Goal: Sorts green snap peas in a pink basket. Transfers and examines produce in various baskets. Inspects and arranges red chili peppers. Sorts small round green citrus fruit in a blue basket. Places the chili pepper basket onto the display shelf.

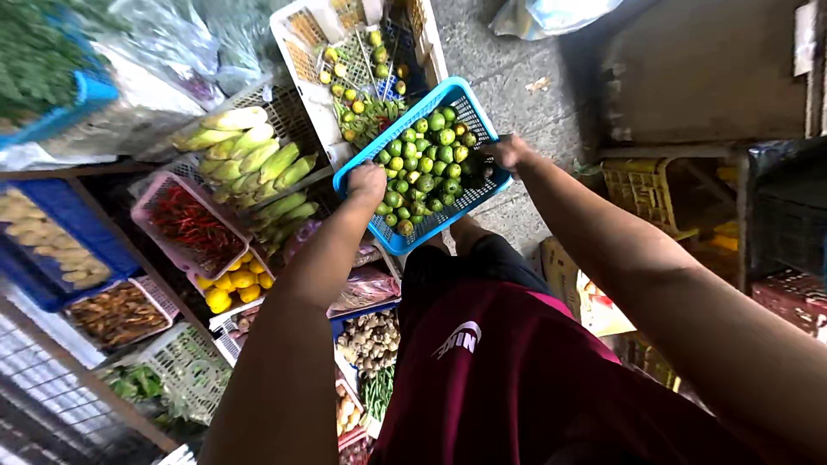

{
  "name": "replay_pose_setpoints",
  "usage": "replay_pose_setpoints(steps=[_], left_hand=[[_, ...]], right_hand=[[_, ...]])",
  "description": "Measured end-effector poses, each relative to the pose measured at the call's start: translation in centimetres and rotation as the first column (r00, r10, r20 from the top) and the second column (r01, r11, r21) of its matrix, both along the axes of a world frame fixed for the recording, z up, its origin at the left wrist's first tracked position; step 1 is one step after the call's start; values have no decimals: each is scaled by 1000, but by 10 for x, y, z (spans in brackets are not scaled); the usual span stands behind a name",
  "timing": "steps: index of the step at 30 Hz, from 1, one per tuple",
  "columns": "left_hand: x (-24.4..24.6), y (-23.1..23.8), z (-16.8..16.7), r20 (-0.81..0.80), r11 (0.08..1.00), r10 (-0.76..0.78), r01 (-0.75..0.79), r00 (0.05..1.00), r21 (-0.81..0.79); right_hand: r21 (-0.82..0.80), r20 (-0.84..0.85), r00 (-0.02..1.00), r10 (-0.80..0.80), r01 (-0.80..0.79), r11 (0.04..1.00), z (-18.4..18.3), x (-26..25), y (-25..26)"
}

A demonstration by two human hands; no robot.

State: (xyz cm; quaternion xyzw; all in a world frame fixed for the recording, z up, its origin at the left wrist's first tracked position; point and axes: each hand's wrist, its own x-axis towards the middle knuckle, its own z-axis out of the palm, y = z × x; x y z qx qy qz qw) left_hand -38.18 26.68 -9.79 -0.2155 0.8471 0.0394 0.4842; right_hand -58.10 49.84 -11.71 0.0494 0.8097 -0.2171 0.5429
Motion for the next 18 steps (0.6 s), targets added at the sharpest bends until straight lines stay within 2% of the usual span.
replay_pose_setpoints(steps=[4, 7, 9, 10, 11, 12, 14, 15, 16, 17, 18], left_hand=[[21, -17, -9, -118, 993, 24, -10, 993, 117], [29, -22, -19, -133, 987, 26, -4, 991, 162], [27, -23, -10, -150, 979, 96, -65, 984, 196], [26, -26, 0, -187, 963, 182, -137, 965, 232], [25, -31, 11, -235, 925, 312, -238, 920, 296], [24, -39, 23, -290, 851, 475, -350, 831, 392], [24, -53, 44, -319, 600, 784, -517, 533, 610], [26, -57, 49, -323, 486, 870, -536, 372, 690], [28, -57, 53, -325, 428, 903, -535, 280, 728], [31, -52, 56, -315, 423, 905, -539, 284, 728], [33, -42, 55, -294, 464, 881, -557, 370, 689]], right_hand=[[24, -4, 1000, -3, 3, 1000, 1, 1, -2], [28, 1, 1000, -28, 28, 999, -2, 1, -2], [40, -8, 1000, -13, 14, 999, -1, 1, -2], [52, -14, 1000, -2, 2, 999, 1, 1, -3], [58, -17, 1000, 4, -3, 998, 1, 1, -4], [59, -19, 1000, 3, -2, 998, 1, 0, -4], [61, -11, 1000, 6, -5, 998, 0, 0, -1], [61, -6, 1000, 1, -1, 998, -1, -1, -1], [60, -4, 1000, -4, 4, 998, -2, -1, -1], [60, -8, 1000, -8, 8, 998, -3, -1, -1], [62, -12, 1000, -14, 15, 998, -3, -2, -1]])
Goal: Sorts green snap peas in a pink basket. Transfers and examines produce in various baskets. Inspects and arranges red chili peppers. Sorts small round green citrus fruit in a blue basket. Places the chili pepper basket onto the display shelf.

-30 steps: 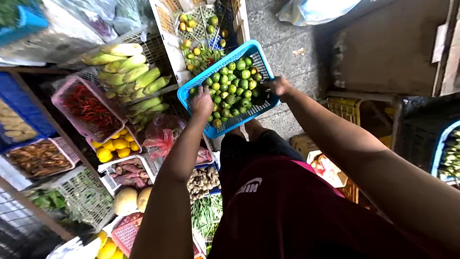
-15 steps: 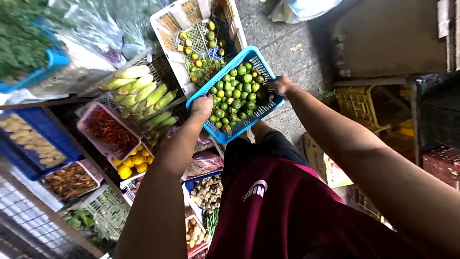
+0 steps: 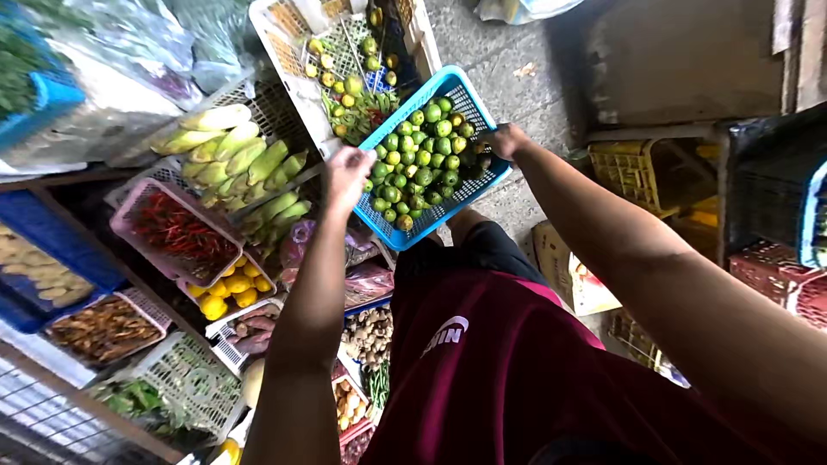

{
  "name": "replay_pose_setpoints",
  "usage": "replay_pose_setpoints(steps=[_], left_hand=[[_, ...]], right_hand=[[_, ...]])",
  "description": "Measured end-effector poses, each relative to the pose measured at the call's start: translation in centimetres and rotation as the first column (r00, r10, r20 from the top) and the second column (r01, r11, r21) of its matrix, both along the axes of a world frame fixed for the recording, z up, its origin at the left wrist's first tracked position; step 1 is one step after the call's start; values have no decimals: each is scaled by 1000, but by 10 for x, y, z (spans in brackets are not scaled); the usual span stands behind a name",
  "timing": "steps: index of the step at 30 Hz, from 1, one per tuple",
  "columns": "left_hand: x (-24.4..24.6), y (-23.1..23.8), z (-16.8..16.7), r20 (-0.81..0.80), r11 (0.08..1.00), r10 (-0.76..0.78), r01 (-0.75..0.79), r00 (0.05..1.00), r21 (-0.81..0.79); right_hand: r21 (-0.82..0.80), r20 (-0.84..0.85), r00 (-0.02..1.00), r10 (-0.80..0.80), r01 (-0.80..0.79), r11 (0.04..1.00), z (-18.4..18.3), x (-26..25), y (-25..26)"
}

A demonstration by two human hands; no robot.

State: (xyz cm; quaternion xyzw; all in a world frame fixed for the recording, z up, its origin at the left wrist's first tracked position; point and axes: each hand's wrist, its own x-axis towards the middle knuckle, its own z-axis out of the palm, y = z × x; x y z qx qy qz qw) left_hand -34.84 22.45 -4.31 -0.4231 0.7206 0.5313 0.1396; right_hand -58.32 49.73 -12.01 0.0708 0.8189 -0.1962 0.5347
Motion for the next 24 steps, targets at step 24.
replay_pose_setpoints(steps=[24], left_hand=[[57, 126, -48, 379, 998, -48, 57, 924, -11]], right_hand=[[-36, 65, 993, 94, -91, 995, 1, -6, 3]])
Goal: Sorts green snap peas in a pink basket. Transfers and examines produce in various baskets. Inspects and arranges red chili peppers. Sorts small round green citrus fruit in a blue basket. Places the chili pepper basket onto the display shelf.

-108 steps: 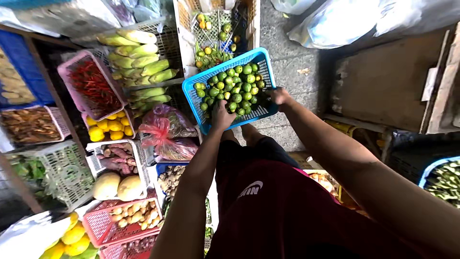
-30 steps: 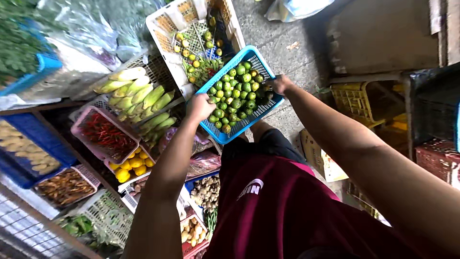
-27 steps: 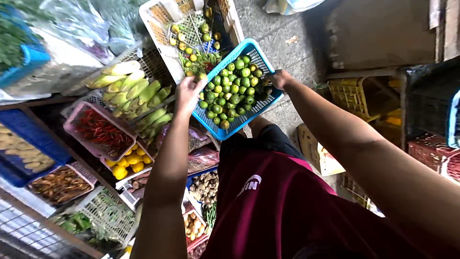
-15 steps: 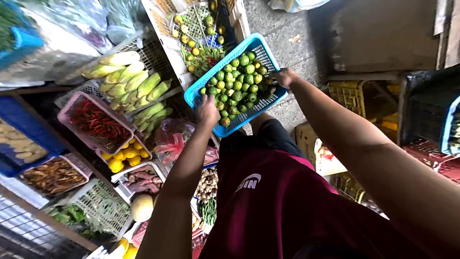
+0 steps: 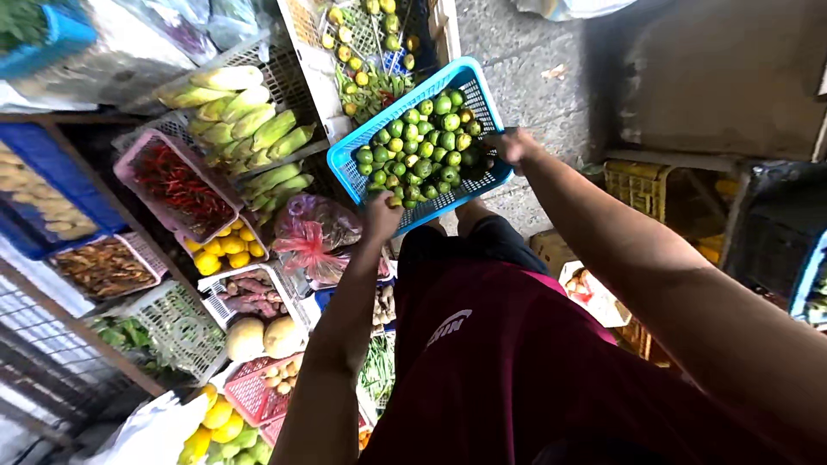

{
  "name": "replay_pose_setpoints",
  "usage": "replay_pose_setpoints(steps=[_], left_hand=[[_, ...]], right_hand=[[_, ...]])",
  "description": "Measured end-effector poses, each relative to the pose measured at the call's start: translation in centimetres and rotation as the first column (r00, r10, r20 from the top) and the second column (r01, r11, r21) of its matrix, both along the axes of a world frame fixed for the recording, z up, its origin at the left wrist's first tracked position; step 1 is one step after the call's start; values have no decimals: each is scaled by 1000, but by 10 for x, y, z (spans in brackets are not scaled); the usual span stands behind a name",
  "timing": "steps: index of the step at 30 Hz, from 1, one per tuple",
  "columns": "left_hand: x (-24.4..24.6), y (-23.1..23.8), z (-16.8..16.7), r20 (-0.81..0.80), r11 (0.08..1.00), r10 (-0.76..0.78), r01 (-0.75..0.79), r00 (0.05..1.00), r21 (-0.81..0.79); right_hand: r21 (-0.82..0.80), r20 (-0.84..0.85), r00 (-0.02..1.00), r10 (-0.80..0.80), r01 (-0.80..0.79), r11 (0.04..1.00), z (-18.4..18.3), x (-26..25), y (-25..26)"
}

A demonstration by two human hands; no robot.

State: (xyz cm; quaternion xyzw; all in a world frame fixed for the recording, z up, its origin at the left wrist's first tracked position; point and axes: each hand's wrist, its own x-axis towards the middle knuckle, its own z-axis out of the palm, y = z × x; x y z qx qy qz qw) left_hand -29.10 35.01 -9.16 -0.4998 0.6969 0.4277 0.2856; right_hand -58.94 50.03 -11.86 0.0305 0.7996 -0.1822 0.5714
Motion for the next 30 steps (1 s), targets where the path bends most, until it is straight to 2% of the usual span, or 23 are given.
replay_pose_setpoints(steps=[3, 5, 7, 8, 9, 10, 12, 14, 15, 17, 19, 22, 24, 26, 28, 30], left_hand=[[-4, -34, 21, -173, 922, 388, -381, 905, 72], [-22, -62, 41, -308, 861, 497, -504, 811, 65], [-41, -82, 56, -465, 780, 586, -616, 663, 105], [-50, -85, 63, -478, 761, 599, -643, 643, 87], [-56, -82, 65, -445, 770, 587, -636, 676, 50], [-58, -71, 63, -365, 811, 552, -584, 750, 28], [-55, -29, 41, -137, 919, 393, -395, 909, 12], [-52, 24, 11, 18, 972, 227, -225, 974, -60], [-52, 45, -4, 31, 974, 173, -167, 984, -151], [-53, 69, -23, 17, 943, 144, -132, 989, -306], [-56, 67, -26, 11, 930, 187, -173, 982, -323], [-66, 63, -14, -71, 873, 444, -449, 893, -192], [-83, 71, -3, -164, 843, 516, -532, 841, -79], [-94, 92, -2, -325, 891, 411, -450, 852, -53], [-91, 109, -2, -487, 927, 266, -360, 832, -108], [-79, 110, 2, -534, 922, 198, -342, 822, -184]], right_hand=[[-39, 1, 1000, 25, -25, 999, 1, -2, 4], [-75, 25, 1000, 15, -13, 997, -1, -5, 6], [-98, 65, 998, 15, -8, 995, -3, -6, 7], [-105, 83, 996, 16, -8, 994, -4, -6, 8], [-112, 93, 996, 18, -8, 994, -7, -8, 8], [-114, 100, 995, 17, -6, 994, -10, -9, 9], [-121, 124, 992, -8, 23, 992, -12, -10, 10], [-141, 157, 985, -67, 90, 986, -11, -9, 11], [-150, 174, 980, -93, 120, 981, -10, -10, 10], [-160, 203, 973, -109, 142, 977, -4, -10, 9], [-166, 213, 971, -104, 141, 976, -3, -9, 6], [-157, 222, 971, -92, 129, 979, 0, -11, 2], [-159, 220, 972, -85, 121, 980, -2, -11, 3], [-153, 207, 974, -88, 122, 981, -1, -10, 4], [-151, 204, 976, -79, 112, 982, 0, -10, 3], [-156, 210, 975, -76, 110, 982, 1, -12, 1]])
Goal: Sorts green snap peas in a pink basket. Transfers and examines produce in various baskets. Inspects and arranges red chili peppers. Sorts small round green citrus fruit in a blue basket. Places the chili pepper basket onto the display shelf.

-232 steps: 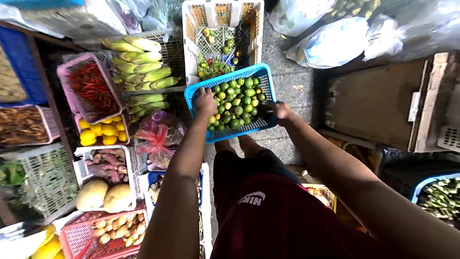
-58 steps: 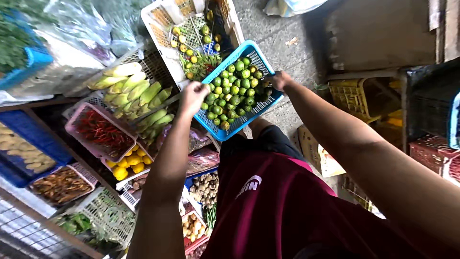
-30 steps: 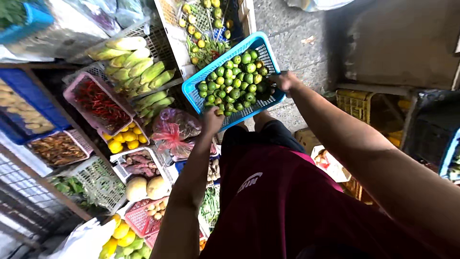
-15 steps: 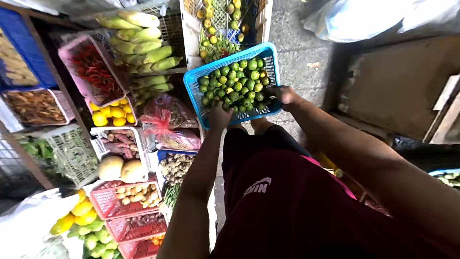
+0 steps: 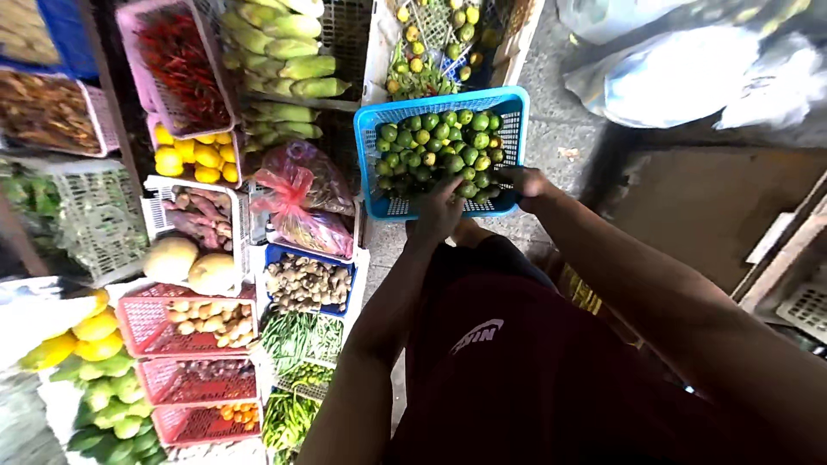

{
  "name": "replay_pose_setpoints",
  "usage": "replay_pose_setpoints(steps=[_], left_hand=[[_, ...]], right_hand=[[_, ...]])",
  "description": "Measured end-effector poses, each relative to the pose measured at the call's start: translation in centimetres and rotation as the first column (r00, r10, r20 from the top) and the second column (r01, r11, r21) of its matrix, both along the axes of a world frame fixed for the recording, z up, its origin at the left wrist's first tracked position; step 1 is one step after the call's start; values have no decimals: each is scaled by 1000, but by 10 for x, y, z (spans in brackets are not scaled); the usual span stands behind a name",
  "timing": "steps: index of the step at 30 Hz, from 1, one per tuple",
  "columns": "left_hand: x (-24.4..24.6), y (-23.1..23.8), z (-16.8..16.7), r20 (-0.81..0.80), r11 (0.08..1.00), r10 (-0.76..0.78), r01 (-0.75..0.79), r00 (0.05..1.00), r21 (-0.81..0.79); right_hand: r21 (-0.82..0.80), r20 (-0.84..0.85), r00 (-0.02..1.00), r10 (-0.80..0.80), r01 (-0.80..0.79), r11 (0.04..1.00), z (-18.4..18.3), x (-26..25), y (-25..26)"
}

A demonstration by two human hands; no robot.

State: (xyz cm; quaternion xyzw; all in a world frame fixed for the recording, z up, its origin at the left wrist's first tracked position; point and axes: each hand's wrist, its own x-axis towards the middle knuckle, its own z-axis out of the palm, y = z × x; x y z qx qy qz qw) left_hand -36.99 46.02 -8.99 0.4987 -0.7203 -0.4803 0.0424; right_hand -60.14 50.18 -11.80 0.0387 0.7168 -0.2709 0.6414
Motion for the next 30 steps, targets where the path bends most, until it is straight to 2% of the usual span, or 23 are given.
replay_pose_setpoints(steps=[2, 4, 7, 10, 13, 16, 22, 24, 27, 30], left_hand=[[22, -17, -1, 167, 999, 22, -15, 986, -48], [43, -40, -17, 327, 996, -21, 48, 945, -77], [55, -55, -47, 455, 960, -212, 271, 865, -69], [46, -52, -45, 540, 949, -254, 314, 802, -21], [36, -42, -36, 626, 974, -202, 221, 754, 47], [29, -44, -30, 651, 992, -125, 74, 748, 106], [11, -45, -30, 698, 991, -27, -70, 716, 110], [4, -50, -32, 695, 970, 66, -210, 716, 124], [11, -56, -35, 637, 879, 254, -448, 728, 161], [16, -56, -36, 633, 877, 218, -433, 743, 206]], right_hand=[[1, -4, 1000, -4, 4, 1000, -1, 2, 1], [10, -23, 1000, 4, -4, 1000, -3, 2, 0], [20, -56, 998, 32, -31, 999, -2, 3, 0], [41, -87, 996, -7, 11, 999, 0, 5, -1], [53, -87, 996, -6, 10, 999, 0, 7, 0], [56, -81, 997, -7, 12, 998, 2, 6, -3], [65, -73, 997, -6, 11, 998, 0, 5, -5], [56, -75, 997, -8, 12, 998, -2, 3, -5], [51, -78, 997, 5, -2, 999, -2, 4, -4], [58, -83, 996, 18, -13, 998, 0, 3, -7]])
